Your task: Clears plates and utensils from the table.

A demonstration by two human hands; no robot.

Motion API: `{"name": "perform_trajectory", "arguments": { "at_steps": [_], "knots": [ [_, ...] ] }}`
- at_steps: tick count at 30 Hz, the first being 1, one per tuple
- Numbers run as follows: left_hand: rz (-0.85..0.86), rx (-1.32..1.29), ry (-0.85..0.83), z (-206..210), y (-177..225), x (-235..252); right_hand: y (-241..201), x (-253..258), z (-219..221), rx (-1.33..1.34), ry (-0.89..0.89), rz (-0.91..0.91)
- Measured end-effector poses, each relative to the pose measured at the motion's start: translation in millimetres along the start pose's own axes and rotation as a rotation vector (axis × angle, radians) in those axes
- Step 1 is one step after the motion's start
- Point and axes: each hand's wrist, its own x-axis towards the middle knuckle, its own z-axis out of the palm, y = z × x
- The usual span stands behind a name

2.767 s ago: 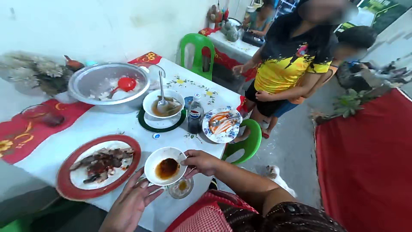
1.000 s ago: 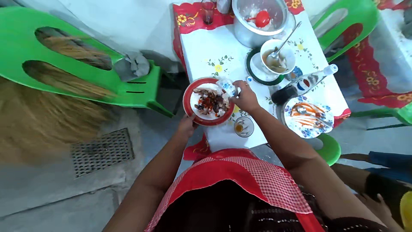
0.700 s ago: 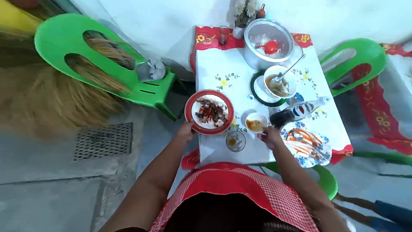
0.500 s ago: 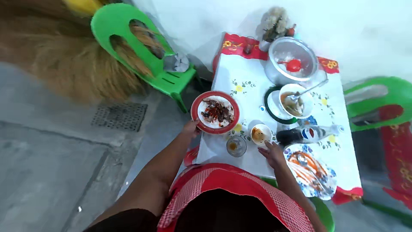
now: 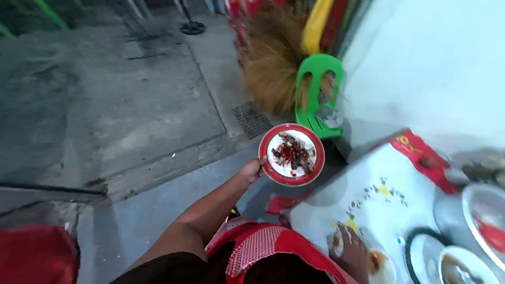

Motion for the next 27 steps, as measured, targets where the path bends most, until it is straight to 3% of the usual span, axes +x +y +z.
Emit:
{"name": "perform_trajectory", "arguments": {
  "at_steps": [2, 6, 10, 14, 17, 19, 22, 24, 25, 27],
  "knots": [
    [0.032, -0.068, 0.037, -36.6, 19.7, -15.0, -11.3, 0.6, -21.7, -0.026, -0.109, 0.065],
    [0.100, -0.143, 0.149, -117.2, 57.6, -42.6, -61.6, 31.6, -31.4, 0.069, 0.132, -0.035],
    [0.161, -0.189, 0.247, -207.1, 89.4, -73.3, -167.4, 98.9, -30.7, 0.301, 0.178, -0.223],
    [0.228, -0.232, 0.352, -288.1, 113.8, -105.6, -274.0, 151.9, -6.9, 0.286, 0.206, -0.389],
    [0.272, -0.280, 0.438, -338.7, 129.6, -128.4, -330.2, 183.4, 12.2, 0.235, 0.066, -0.358],
    [0.301, -0.326, 0.506, -366.9, 137.6, -135.6, -351.4, 207.5, 27.0, 0.119, -0.136, -0.244],
    [0.341, -0.415, 0.593, -402.1, 149.9, -138.2, -350.4, 241.9, 65.7, -0.061, -0.444, -0.046],
    [0.359, -0.476, 0.633, -424.3, 160.3, -139.0, -343.3, 256.0, 89.6, -0.131, -0.547, 0.006],
    [0.362, -0.504, 0.649, -435.8, 165.9, -137.9, -347.3, 250.9, 91.6, -0.126, -0.498, -0.023],
    [0.353, -0.568, 0.676, -461.2, 179.0, -131.9, -386.3, 216.5, 72.6, -0.152, -0.045, -0.304]
  ]
}}
